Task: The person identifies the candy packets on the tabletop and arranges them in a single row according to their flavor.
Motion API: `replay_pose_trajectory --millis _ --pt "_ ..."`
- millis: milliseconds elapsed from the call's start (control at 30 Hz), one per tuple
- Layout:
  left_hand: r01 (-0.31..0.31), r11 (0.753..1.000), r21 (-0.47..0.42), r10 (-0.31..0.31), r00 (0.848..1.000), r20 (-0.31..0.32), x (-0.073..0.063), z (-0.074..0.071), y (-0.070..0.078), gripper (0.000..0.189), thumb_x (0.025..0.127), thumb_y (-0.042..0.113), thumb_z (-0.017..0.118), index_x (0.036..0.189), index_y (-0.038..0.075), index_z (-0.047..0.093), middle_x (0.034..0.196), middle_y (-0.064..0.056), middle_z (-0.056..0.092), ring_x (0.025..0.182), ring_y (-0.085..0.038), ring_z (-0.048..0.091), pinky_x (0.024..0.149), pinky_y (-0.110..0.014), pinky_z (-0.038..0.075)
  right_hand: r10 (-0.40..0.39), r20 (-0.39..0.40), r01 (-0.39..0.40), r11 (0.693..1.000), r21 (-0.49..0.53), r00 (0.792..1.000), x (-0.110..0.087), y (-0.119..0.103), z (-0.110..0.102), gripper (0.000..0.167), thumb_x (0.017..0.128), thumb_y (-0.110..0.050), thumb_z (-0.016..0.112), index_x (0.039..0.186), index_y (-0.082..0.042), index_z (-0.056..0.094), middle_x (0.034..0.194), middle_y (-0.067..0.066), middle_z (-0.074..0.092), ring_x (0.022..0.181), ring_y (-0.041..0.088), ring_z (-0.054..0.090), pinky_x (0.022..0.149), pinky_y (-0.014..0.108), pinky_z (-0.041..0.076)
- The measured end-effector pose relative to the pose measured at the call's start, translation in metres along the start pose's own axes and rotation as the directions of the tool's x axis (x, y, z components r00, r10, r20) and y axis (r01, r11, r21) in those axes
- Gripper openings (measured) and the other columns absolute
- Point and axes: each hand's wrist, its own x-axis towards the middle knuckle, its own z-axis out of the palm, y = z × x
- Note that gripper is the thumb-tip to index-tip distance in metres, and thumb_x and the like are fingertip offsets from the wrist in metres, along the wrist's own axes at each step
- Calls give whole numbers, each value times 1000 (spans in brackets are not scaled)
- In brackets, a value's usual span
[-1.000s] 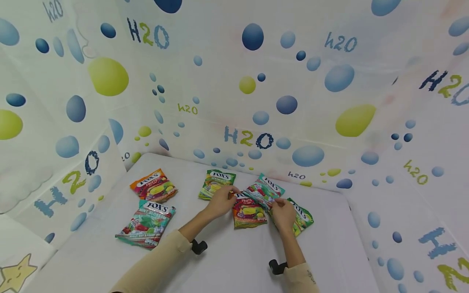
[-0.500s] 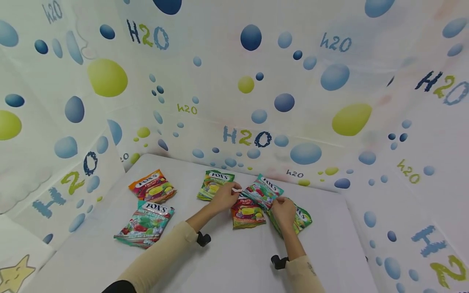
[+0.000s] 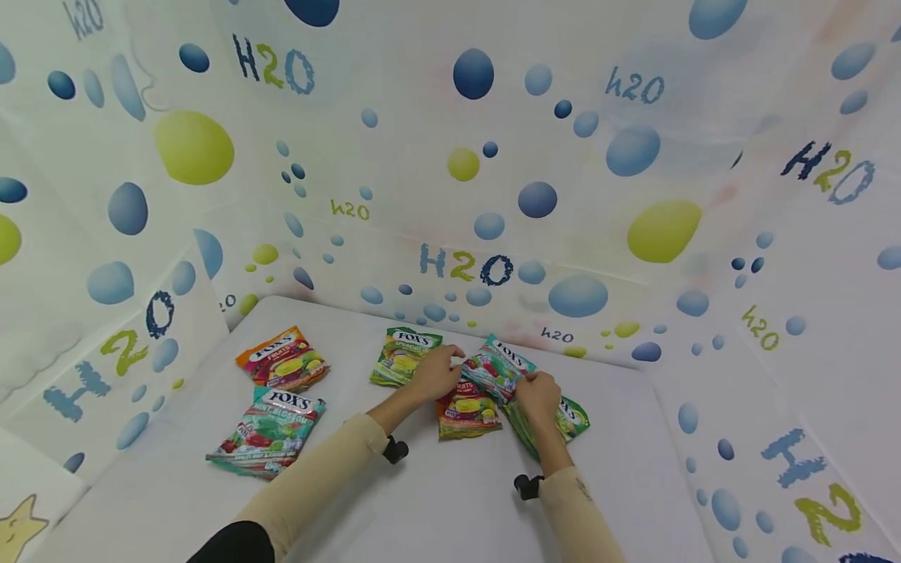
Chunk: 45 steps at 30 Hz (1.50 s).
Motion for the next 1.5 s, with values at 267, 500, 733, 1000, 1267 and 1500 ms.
replay_pose_trajectory --millis 267,500,733,1000,1267,1500 --pt "-4 998 61 2 1000 22 13 12 0 32 104 12 54 132 0 65 124 -17 71 81 -20 63 79 -38 54 12 0 -12 997 -78 1000 15 3 4 30 89 -12 54 59 -9 57 49 2 51 42 15 41 38 28 31" --pt "34 986 163 -41 998 39 23 13 8 40 105 15 53 142 0 59 130 -19 69 116 -34 66 100 -47 53 50 -4 -50 995 -85 999 27 3 2 36 81 -7 53 49 -16 40 43 -2 44 38 14 36 37 28 28" --pt "86 970 228 -98 994 44 29 16 10 38 107 20 54 138 0 63 131 -19 68 123 -36 63 103 -46 52 87 -2 -86 987 -138 996 34 3 3 34 82 -10 58 56 -16 37 50 -1 42 45 16 35 40 29 29" --pt "136 956 261 -162 983 80 35 25 8 28 108 23 53 114 5 74 104 -10 75 91 -23 70 79 -38 58 103 63 -91 983 -161 993 30 7 2 29 82 -13 57 55 -15 45 55 5 59 47 19 47 41 30 37" --pt "161 948 275 -197 975 106 33 25 5 26 108 24 55 108 7 74 93 -8 71 77 -19 63 67 -35 53 93 37 -87 988 -129 995 27 13 14 33 85 -12 58 53 -15 48 51 1 54 43 16 42 40 28 32" --pt "149 957 248 -177 979 96 32 23 9 29 109 24 55 122 6 73 106 -11 74 79 -20 65 64 -34 52 95 4 -94 992 -89 995 24 13 10 25 89 -13 67 66 -6 70 61 4 69 55 20 59 49 31 43"
